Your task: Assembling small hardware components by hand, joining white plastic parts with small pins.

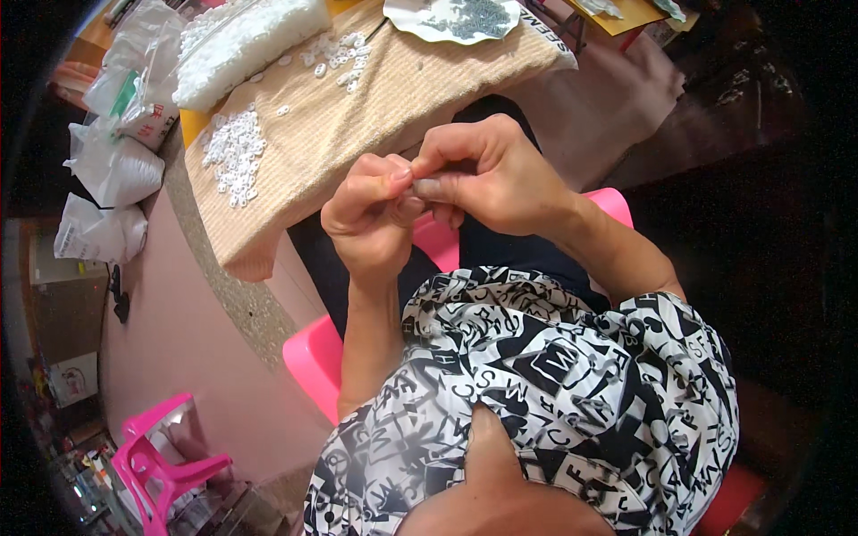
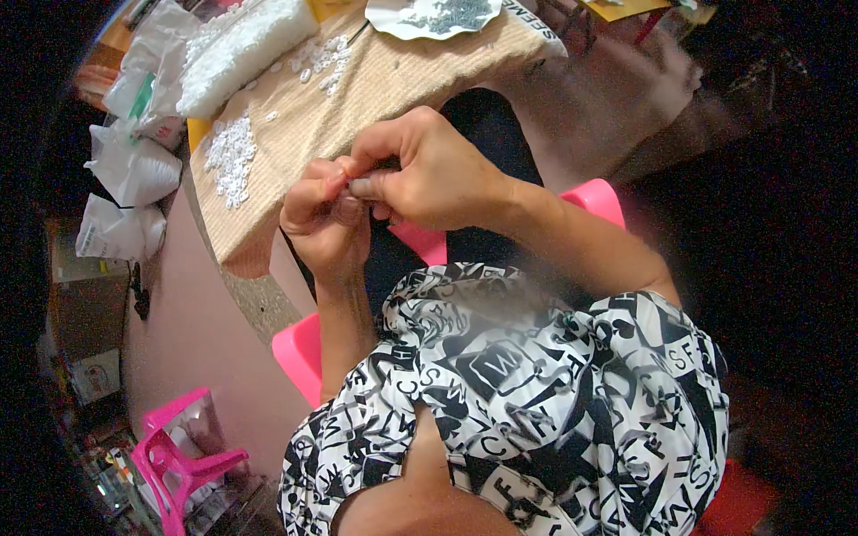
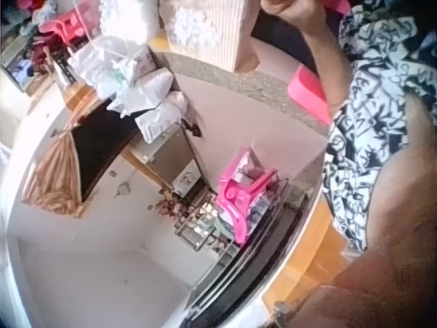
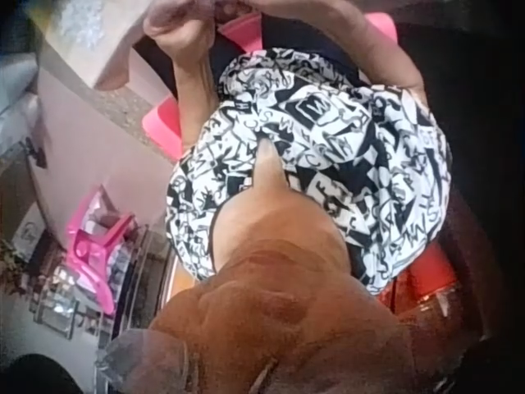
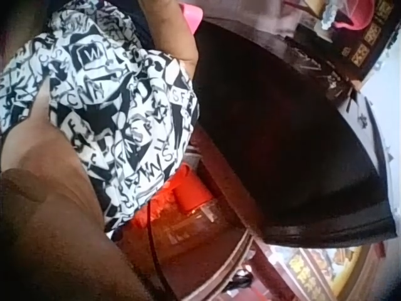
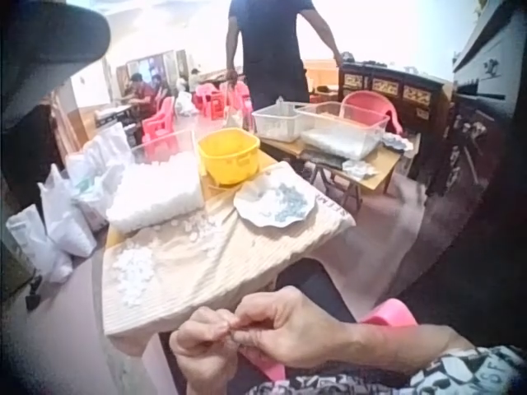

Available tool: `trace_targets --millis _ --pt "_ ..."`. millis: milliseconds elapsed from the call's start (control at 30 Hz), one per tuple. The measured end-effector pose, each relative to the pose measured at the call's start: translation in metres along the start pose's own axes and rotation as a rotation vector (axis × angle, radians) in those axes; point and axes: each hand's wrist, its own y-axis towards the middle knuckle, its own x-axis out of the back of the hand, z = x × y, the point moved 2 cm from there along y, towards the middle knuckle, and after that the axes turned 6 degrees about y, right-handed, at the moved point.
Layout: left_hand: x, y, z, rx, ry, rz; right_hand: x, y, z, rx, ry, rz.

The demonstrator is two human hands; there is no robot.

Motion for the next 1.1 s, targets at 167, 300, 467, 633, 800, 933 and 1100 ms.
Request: trace_targets --millis 167,300,467,633,800,933,1100 --pt "0.005 0.001 0.001 0.059 0.013 -0.015 0.005 0.006 0.0 -0.115 0.099 0.015" --pt "0.012 -0.001 0.006 0.125 0.03 -0.061 0.008 0.009 -0.003 -0.194 0.238 -0.056" --pt "0.005 0.0 -0.002 0.207 0.009 -0.077 0.009 0.01 -0.001 -0.137 0.188 -0.049" --pt "0.015 -0.001 0.002 0.275 -0.079 -0.05 0.007 0.011 -0.001 -0.155 0.177 -0.06" --pt "0.016 0.001 0.005 0.284 -0.117 -0.084 0.005 0.013 -0.007 -0.183 0.198 -0.069" --pt "0.02 -0.001 0.008 0.29 -0.07 -0.089 0.003 0.013 -0.011 -0.166 0.126 -0.08" --pt "0.018 0.0 0.007 0.309 -0.093 -0.143 0.003 0.016 -0.014 -0.244 0.131 -0.113"
